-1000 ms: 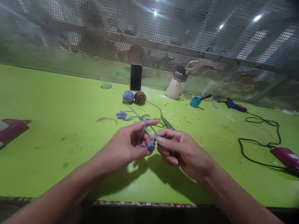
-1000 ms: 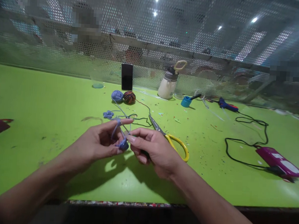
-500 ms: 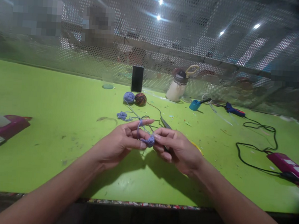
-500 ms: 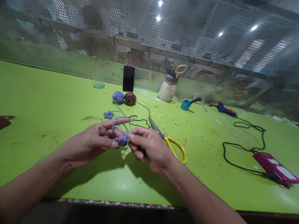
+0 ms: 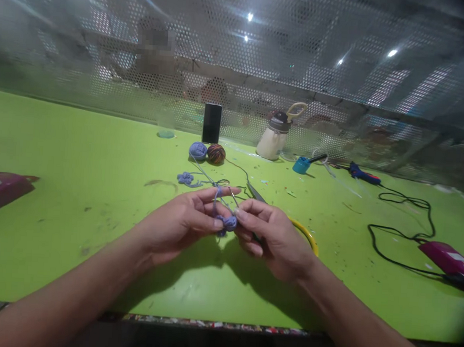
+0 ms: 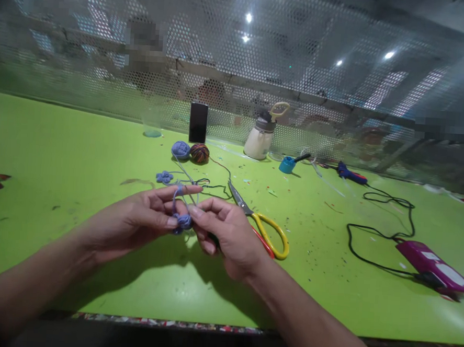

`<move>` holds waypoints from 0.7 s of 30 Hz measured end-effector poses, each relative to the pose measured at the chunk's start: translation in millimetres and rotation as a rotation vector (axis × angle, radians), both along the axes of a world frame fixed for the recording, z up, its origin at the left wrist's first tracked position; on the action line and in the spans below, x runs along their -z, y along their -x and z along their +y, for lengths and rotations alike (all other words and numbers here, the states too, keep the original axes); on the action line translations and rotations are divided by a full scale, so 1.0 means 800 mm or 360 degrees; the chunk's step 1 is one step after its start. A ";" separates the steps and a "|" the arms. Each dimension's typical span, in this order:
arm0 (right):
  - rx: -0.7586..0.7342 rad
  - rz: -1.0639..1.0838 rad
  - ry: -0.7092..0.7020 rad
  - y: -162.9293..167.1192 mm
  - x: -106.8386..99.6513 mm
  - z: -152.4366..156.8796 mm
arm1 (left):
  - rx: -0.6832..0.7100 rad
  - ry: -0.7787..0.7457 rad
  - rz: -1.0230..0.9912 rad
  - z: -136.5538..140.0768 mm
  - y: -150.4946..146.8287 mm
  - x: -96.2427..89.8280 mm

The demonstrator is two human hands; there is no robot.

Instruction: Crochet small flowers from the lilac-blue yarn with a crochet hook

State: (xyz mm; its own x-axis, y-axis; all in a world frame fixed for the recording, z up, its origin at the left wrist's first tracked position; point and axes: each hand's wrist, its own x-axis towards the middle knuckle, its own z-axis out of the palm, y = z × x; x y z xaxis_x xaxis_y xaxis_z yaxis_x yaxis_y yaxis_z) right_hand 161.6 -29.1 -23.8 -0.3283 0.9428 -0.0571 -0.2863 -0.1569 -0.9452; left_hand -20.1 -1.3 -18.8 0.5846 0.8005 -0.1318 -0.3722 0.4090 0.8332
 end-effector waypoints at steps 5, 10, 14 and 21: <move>0.0060 -0.0037 0.0000 0.005 -0.001 -0.005 | 0.0132 0.0005 -0.0007 -0.001 -0.003 0.003; 0.0123 -0.0066 0.0008 0.003 0.000 -0.002 | 0.0166 0.0023 0.0004 -0.002 -0.003 0.004; 0.0070 -0.0023 0.0032 -0.002 0.001 0.001 | 0.0075 0.0055 0.0037 -0.002 -0.001 0.001; -0.0127 0.0118 0.0137 -0.005 -0.003 -0.001 | 0.0039 0.0039 0.0055 -0.004 -0.002 0.001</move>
